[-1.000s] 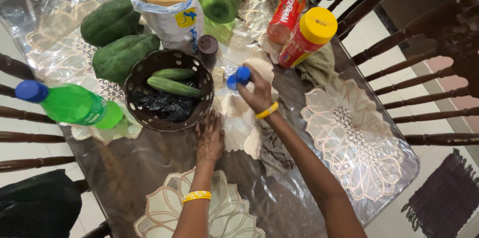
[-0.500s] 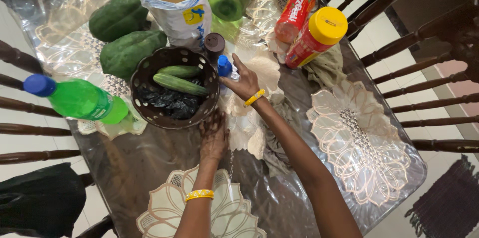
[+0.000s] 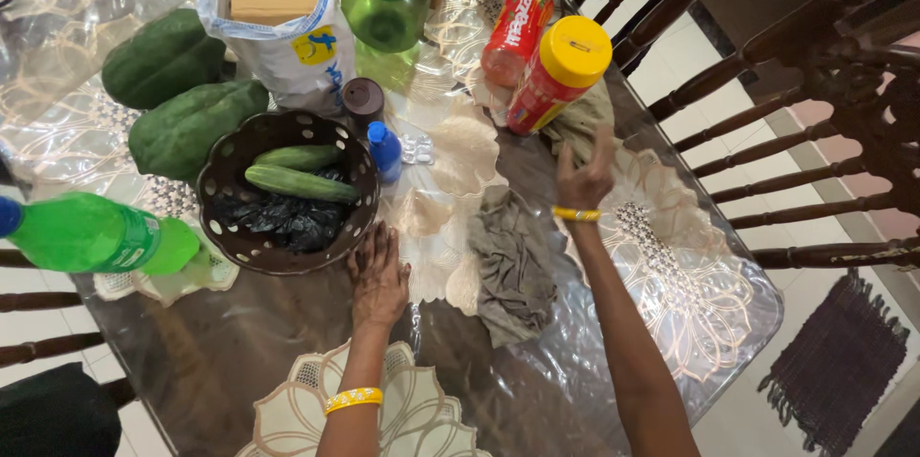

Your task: The person wipes a glass dining table with a cloth, moving several items including bottles, a colander with cucumbers, and decorative placemats to clean underneath them. The person repeatedly wipes the same areas and repositions items multiple times.

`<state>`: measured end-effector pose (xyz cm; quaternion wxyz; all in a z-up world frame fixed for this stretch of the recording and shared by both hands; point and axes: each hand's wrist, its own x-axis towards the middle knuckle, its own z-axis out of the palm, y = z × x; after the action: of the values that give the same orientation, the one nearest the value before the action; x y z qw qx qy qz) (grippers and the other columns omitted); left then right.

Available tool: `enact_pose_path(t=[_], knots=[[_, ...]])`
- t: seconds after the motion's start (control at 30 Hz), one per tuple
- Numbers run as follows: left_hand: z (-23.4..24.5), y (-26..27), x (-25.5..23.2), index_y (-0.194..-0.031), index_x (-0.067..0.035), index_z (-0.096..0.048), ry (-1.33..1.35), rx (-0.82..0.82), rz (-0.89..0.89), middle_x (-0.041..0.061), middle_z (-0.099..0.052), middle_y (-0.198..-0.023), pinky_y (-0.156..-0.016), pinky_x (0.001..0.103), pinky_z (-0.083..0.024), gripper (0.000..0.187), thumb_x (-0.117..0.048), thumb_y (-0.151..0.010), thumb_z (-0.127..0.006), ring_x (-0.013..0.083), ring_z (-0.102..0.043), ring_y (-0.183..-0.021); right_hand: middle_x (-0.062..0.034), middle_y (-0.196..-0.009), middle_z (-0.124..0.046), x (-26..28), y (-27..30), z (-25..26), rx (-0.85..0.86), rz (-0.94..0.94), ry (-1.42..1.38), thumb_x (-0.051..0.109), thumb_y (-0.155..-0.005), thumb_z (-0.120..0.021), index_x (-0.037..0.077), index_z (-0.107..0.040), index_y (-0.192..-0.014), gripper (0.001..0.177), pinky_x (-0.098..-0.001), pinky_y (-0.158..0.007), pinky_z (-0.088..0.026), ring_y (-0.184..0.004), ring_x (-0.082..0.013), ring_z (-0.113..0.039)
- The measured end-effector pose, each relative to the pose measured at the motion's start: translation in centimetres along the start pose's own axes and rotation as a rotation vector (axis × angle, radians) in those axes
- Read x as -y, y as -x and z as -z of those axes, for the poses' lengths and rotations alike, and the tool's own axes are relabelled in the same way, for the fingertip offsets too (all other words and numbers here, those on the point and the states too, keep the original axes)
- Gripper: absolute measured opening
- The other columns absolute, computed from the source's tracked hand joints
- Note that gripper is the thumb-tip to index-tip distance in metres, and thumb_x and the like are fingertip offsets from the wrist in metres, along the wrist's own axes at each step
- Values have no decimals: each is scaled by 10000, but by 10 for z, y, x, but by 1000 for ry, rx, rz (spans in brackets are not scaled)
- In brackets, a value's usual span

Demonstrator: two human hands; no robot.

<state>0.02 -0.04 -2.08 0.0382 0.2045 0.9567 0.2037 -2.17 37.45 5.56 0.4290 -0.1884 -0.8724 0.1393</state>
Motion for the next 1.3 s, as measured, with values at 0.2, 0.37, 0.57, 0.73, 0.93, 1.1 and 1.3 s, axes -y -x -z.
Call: enact_pose_path(t=[0.2, 0.37, 0.57, 0.73, 0.93, 1.1, 1.3], knots=[[0, -2, -1, -1569, -152, -342, -27, 30, 20, 60, -204, -1687, -1236, 518, -82, 700, -351, -926, -535, 237, -121, -1565, -403, -1533, -360, 23, -123, -13, 115, 152, 86, 499, -773, -953, -144, -461, -1460, 1062, -518, -1144, -447, -1420, -518, -421], [0, 0, -2, -1568, -141, -346, -22, 3, 2, 67, -208, -1687, -1229, 524, -78, 694, -350, -933, -532, 238, -118, -1564, -391, -1500, -409, 36, -152, -34, 300, 56, 164, 587, -752, -906, -100, -530, -1394, 1013, -550, -1114, -432, -1393, -539, -411], [0, 0, -2, -1575, -154, -324, -20, 24, 21, 55, -180, -1700, -1233, 523, -76, 699, -370, -939, -516, 227, -98, -1568, -398, -1418, -497, 61, -125, -39, 181, 337, 117, 534, -787, -902, -59, -617, -1355, 869, -532, -1067, -497, -1315, -535, -514], [0, 0, -2, -1590, -156, -285, -37, 62, 31, 48, -158, -1700, -1221, 528, -82, 717, -380, -949, -514, 236, -81, -1567, -337, -1362, -583, 112, -118, -51, 373, 243, -59, 565, -728, -897, -31, -637, -1274, 849, -526, -963, -553, -1235, -468, -612], [0, -2, -2, -1608, -185, -215, -6, 153, 60, 56, -120, -1695, -1232, 538, -44, 733, -394, -964, -496, 258, -64, -1554, -279, -1468, -561, 173, -121, -88, 467, 171, -189, 578, -720, -851, -8, -617, -1293, 852, -489, -957, -560, -1243, -418, -631], [-3, 1, 0, -1605, -168, -219, -6, 105, 48, 55, -132, -1701, -1242, 541, -53, 727, -364, -968, -510, 267, -76, -1569, -354, -1477, -481, 203, -123, -130, 423, 346, -173, 587, -694, -885, -43, -575, -1363, 971, -511, -1124, -432, -1374, -491, -467], [0, 1, -6, -1585, -157, -253, 16, 73, 26, 103, -166, -1679, -1220, 594, -84, 697, -305, -960, -525, 288, -96, -1548, -315, -1450, -558, 152, -127, -130, 352, 238, -274, 596, -904, -775, -9, -565, -1425, 826, -468, -1073, -488, -1322, -443, -567]])
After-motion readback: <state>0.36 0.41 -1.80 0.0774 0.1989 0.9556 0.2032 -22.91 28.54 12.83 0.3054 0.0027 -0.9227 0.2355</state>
